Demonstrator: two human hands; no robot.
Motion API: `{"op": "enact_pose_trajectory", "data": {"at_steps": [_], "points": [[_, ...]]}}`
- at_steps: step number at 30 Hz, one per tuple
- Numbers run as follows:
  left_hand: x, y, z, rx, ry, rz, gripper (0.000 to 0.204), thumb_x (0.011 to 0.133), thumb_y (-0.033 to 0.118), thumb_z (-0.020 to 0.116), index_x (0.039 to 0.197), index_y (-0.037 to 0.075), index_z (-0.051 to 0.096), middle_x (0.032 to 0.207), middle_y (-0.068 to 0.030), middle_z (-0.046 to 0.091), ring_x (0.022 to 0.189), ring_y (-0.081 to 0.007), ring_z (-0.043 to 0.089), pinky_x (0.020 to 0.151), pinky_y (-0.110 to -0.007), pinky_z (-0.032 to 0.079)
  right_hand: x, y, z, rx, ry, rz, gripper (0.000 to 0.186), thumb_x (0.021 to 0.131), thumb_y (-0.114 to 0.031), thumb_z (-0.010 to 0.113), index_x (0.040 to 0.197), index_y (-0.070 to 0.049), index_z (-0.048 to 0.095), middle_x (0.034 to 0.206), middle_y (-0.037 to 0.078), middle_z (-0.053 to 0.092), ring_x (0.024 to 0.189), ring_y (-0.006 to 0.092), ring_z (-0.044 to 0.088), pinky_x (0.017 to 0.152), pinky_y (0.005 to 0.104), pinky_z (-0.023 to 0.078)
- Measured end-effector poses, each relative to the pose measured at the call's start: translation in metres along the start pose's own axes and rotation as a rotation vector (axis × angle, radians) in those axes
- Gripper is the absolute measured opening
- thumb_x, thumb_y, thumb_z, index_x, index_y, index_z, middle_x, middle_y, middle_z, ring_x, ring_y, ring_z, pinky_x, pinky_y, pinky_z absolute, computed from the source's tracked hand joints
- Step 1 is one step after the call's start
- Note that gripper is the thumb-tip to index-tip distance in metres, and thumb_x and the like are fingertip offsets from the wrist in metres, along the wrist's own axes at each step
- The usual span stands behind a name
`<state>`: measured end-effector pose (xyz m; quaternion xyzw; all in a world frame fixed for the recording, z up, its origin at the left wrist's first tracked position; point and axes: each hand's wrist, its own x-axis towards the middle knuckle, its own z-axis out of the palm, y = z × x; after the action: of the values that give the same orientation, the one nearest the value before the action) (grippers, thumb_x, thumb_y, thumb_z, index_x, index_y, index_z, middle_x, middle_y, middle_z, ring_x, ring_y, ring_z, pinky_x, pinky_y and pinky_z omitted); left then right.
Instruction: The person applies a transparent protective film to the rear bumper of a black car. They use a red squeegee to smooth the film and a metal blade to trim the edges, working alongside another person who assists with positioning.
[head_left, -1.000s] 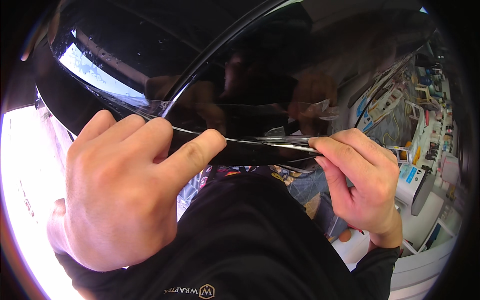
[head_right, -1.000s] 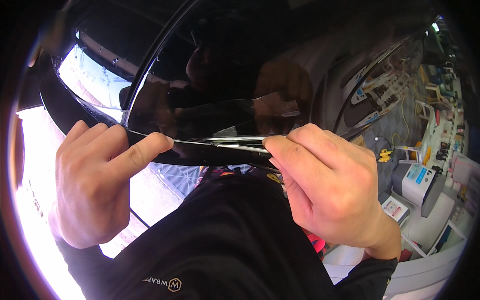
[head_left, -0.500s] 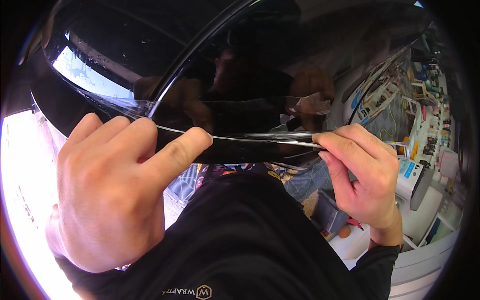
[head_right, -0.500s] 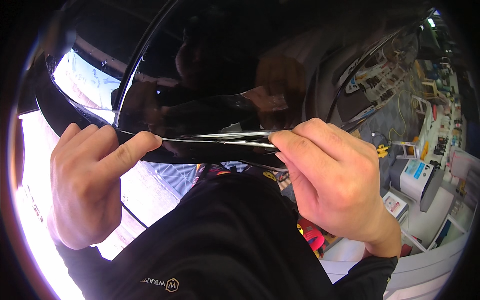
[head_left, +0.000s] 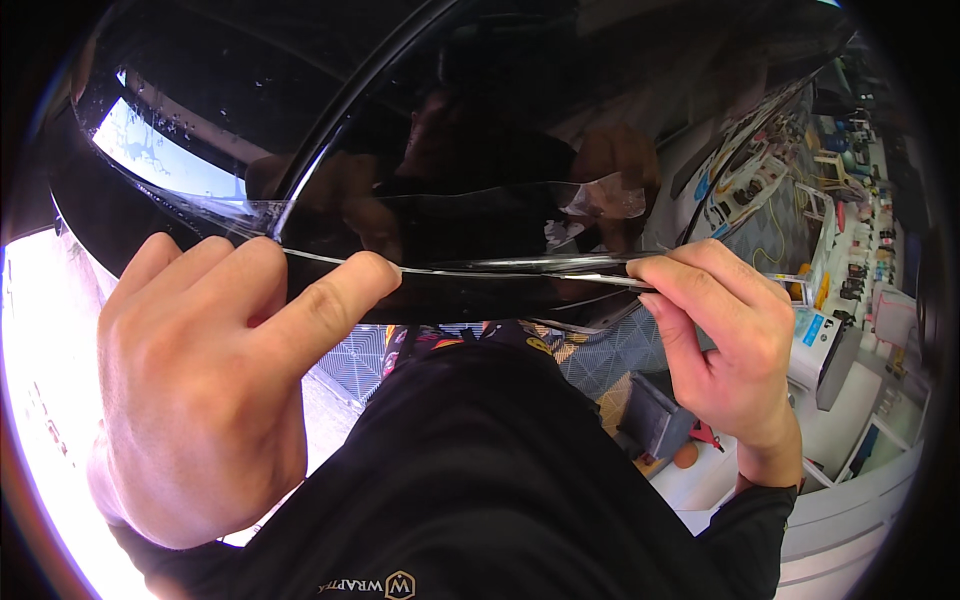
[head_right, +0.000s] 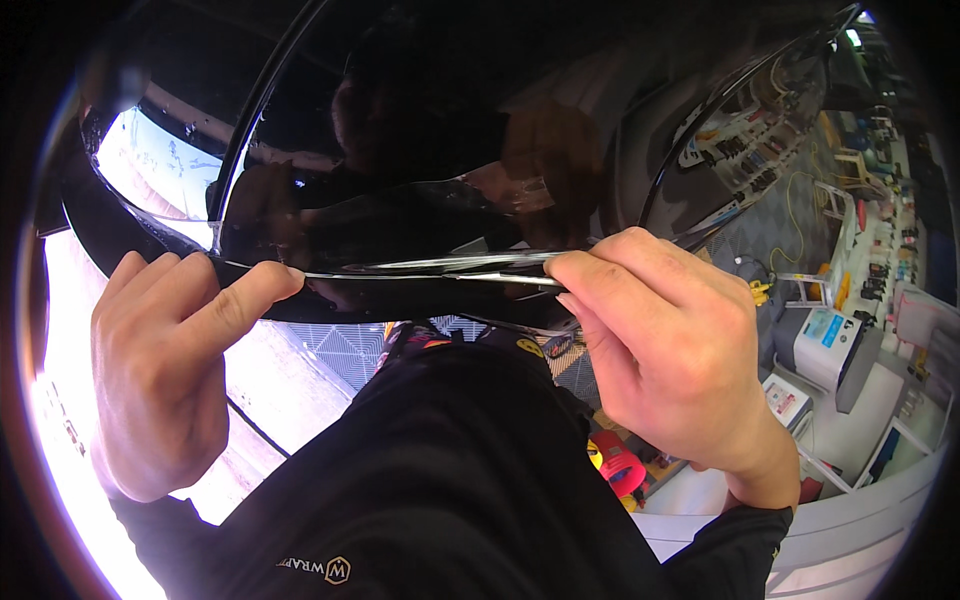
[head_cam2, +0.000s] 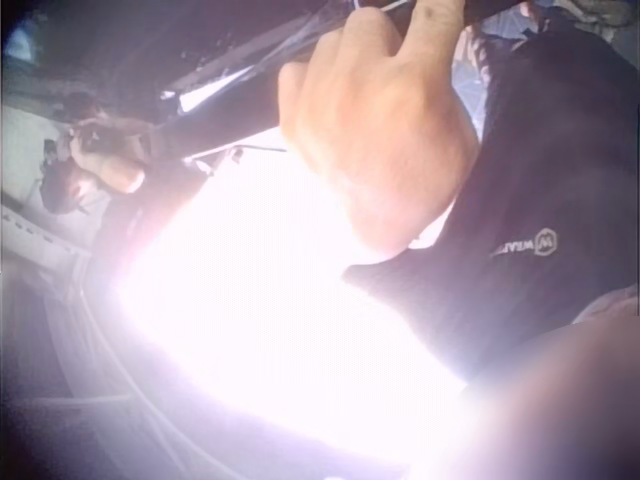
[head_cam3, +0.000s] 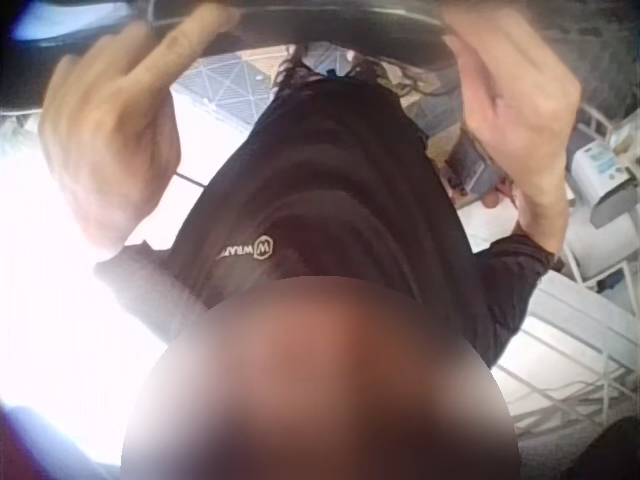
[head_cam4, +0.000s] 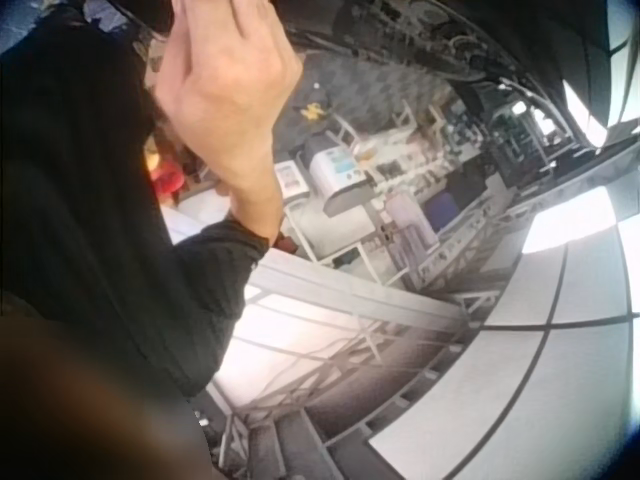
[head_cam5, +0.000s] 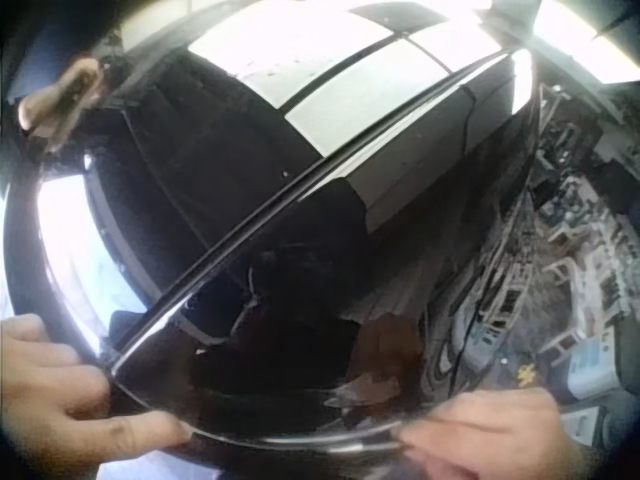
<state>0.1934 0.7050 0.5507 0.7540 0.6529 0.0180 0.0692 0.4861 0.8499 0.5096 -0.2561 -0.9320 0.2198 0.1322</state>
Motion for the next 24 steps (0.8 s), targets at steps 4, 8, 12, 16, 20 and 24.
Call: {"op": "enact_pose_trajectory", "data": {"at_steps": [4, 8, 12, 16, 20, 24], "points": [[0.000, 0.001, 0.000, 0.005, 0.007, -0.011, 0.056, 0.075, -0.016, 0.062, 0.120, 0.011, 0.082, 0.069, -0.0065, 0.042, 0.065, -0.0241, 0.038, 0.066, -0.042, 0.026, -0.002, 0.002, -0.002, -0.007, 0.011, -0.004, 0.024, 0.083, 0.010, 0.077, 0.106, 0.003, 0.077, 0.090, 0.012, 0.071, 0.072, 0.0277, 0.070, 0.063, 0.0342, 0.054], [0.000, 0.001, 0.000, -0.006, -0.006, -0.013, 0.053, 0.075, -0.014, 0.062, 0.119, 0.010, 0.082, 0.070, -0.0068, 0.042, 0.065, -0.0248, 0.038, 0.066, -0.042, 0.027, -0.004, 0.007, -0.004, -0.035, 0.015, -0.025, 0.025, 0.081, 0.009, 0.079, 0.105, 0.001, 0.076, 0.089, 0.011, 0.071, 0.073, 0.0292, 0.071, 0.063, 0.0362, 0.054], [0.001, 0.002, 0.001, 0.007, -0.012, 0.005, 0.054, 0.076, -0.014, 0.061, 0.120, 0.010, 0.081, 0.070, -0.0068, 0.042, 0.065, -0.0248, 0.039, 0.067, -0.042, 0.027, -0.007, 0.011, -0.004, -0.030, 0.012, -0.023, 0.025, 0.082, 0.012, 0.075, 0.106, 0.003, 0.077, 0.090, 0.013, 0.071, 0.072, 0.0276, 0.070, 0.064, 0.0339, 0.053], [0.001, 0.004, 0.003, 0.025, 0.003, -0.017, 0.054, 0.077, -0.015, 0.061, 0.121, 0.010, 0.081, 0.071, -0.0072, 0.042, 0.066, -0.0249, 0.040, 0.067, -0.043, 0.027, -0.009, 0.015, -0.004, -0.016, 0.006, -0.027, 0.026, 0.082, 0.013, 0.075, 0.106, 0.003, 0.077, 0.091, 0.013, 0.071, 0.072, 0.0270, 0.069, 0.064, 0.0335, 0.053], [0.000, 0.007, 0.004, -0.008, 0.006, -0.033, 0.054, 0.079, -0.016, 0.059, 0.121, 0.009, 0.081, 0.071, -0.0080, 0.042, 0.066, -0.0254, 0.040, 0.067, -0.043, 0.027, -0.010, 0.020, -0.004, -0.033, 0.013, -0.046, 0.027, 0.082, 0.013, 0.075, 0.107, 0.003, 0.077, 0.091, 0.012, 0.071, 0.072, 0.0265, 0.069, 0.064, 0.0334, 0.053], [0.001, 0.008, 0.003, -0.003, -0.003, -0.040, 0.055, 0.077, -0.017, 0.058, 0.120, 0.008, 0.081, 0.072, -0.0089, 0.042, 0.067, -0.0261, 0.040, 0.068, -0.043, 0.028, -0.011, 0.023, -0.005, -0.029, 0.010, -0.048, 0.027, 0.082, 0.013, 0.075, 0.106, 0.003, 0.077, 0.091, 0.012, 0.071, 0.071, 0.0260, 0.069, 0.063, 0.0332, 0.053]]}}
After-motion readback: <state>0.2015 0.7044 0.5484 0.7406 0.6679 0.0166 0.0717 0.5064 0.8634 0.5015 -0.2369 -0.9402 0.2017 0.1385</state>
